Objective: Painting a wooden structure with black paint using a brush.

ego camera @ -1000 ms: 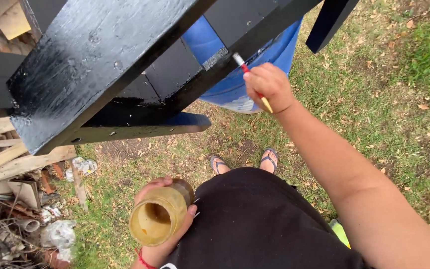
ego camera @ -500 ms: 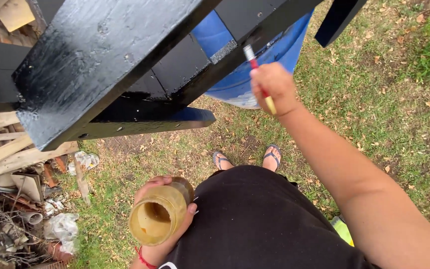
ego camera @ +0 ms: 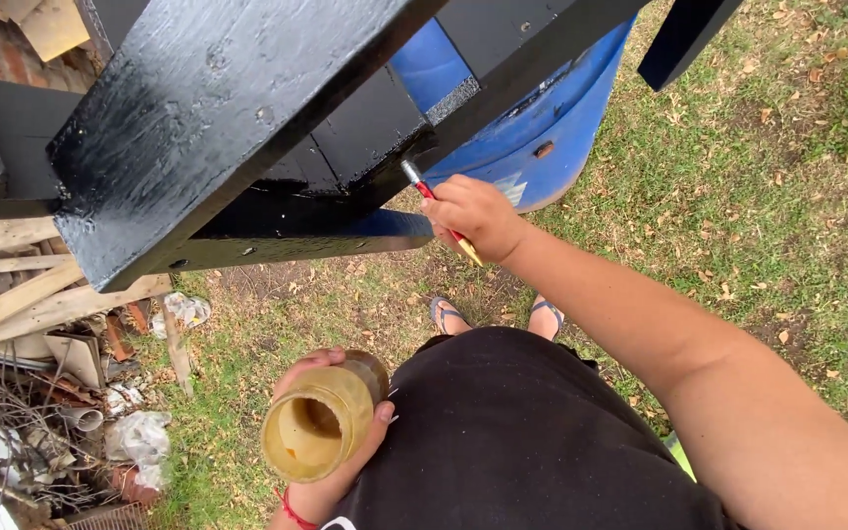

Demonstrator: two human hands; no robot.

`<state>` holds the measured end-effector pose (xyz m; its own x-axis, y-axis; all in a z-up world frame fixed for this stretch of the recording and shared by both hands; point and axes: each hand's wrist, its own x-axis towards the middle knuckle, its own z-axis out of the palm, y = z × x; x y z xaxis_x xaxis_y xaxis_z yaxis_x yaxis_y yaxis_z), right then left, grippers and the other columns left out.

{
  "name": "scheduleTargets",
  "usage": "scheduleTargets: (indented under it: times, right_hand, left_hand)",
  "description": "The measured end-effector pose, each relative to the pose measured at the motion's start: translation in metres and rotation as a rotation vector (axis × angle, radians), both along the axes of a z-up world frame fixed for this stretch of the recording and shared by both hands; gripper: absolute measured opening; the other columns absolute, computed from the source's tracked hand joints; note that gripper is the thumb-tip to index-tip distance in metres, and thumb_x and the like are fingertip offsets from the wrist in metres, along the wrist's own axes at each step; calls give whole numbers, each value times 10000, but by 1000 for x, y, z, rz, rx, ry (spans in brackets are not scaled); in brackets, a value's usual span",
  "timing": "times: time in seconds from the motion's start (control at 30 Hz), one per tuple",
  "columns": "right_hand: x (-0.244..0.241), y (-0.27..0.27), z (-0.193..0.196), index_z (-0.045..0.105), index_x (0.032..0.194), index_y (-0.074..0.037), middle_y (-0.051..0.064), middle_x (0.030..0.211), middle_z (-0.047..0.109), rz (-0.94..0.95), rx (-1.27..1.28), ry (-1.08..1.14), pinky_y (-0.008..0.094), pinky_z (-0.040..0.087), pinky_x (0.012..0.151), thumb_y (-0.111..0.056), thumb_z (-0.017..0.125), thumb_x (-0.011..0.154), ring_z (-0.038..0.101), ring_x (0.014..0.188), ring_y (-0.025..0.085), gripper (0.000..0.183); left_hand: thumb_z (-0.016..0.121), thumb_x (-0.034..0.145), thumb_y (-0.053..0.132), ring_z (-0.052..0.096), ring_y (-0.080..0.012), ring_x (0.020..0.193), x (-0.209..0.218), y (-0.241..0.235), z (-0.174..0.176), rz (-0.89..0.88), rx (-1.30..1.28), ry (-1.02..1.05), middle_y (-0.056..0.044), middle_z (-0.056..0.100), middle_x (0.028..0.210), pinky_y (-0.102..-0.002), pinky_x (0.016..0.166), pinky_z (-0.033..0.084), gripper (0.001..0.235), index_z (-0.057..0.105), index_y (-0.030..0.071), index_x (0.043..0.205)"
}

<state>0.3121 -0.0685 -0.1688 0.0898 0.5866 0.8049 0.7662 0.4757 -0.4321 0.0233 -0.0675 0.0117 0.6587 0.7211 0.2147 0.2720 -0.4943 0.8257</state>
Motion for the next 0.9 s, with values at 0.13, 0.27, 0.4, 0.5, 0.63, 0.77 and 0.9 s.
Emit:
scheduleTargets:
  times: [0.13, 0.27, 0.4, 0.5, 0.63, 0.77, 0.9]
  right_hand:
    - [-17, -3, -1, 546, 884, -130, 7, 791, 584, 204, -129, 11, 246, 504, 575, 26, 523, 966, 519, 704, 143, 178]
    - [-29, -2, -6, 529, 883, -112, 29, 792, 599, 253, -58, 9, 223, 505, 529, 11, 536, 989, 550, 675, 137, 162]
    - [3, -2, 9, 448, 785, -186, -28, 703, 478, 70, 15, 112, 209, 458, 497, 3, 524, 994, 430, 645, 108, 292]
    - [23, -8, 8, 601, 1001, -38, 90, 896, 663, -51, -61, -78, 303, 469, 521, 90, 606, 865, 556, 727, 218, 187]
    - [37, -16, -1, 449, 1302, -125, 74, 840, 625, -160, 50, -69, 291, 437, 536, 137, 563, 891, 502, 683, 196, 500]
    - [52, -34, 14, 574, 977, -1, 162, 814, 661, -271, 59, -14, 346, 470, 573, 69, 560, 930, 578, 654, 252, 86]
    - [41, -45, 13, 418, 703, -120, -32, 595, 455, -217, 51, 77, 232, 329, 396, 86, 418, 986, 395, 470, 100, 351]
  left_hand:
    - [840, 673, 357, 616, -196, 1129, 4, -3, 2, 1, 15, 8, -69, 585, 1168, -338, 1098, 456, 697, 455, 97, 1194]
    - [847, 671, 323, 632, -211, 1129, 6, -7, 10, 7, -58, 18, -79, 607, 1158, -353, 1084, 476, 631, 511, 89, 1151]
    - [841, 689, 313, 609, -217, 1163, 5, -9, 4, -16, -6, 9, -81, 566, 1198, -371, 1122, 452, 706, 439, 102, 1231]
    - [839, 670, 372, 628, -195, 1128, 7, -9, 0, 13, 54, 52, -66, 588, 1177, -346, 1098, 467, 718, 450, 97, 1207]
    - [832, 684, 352, 615, -198, 1114, 12, -9, -2, -24, 46, 15, -68, 576, 1166, -347, 1088, 464, 690, 443, 104, 1197]
    - [837, 678, 345, 616, -184, 1109, 14, -9, -1, -23, 24, 46, -61, 586, 1161, -337, 1091, 463, 684, 455, 103, 1191]
    - [829, 704, 287, 609, -226, 1149, 18, -9, 7, -63, -21, 27, -99, 578, 1185, -368, 1090, 466, 651, 450, 101, 1199]
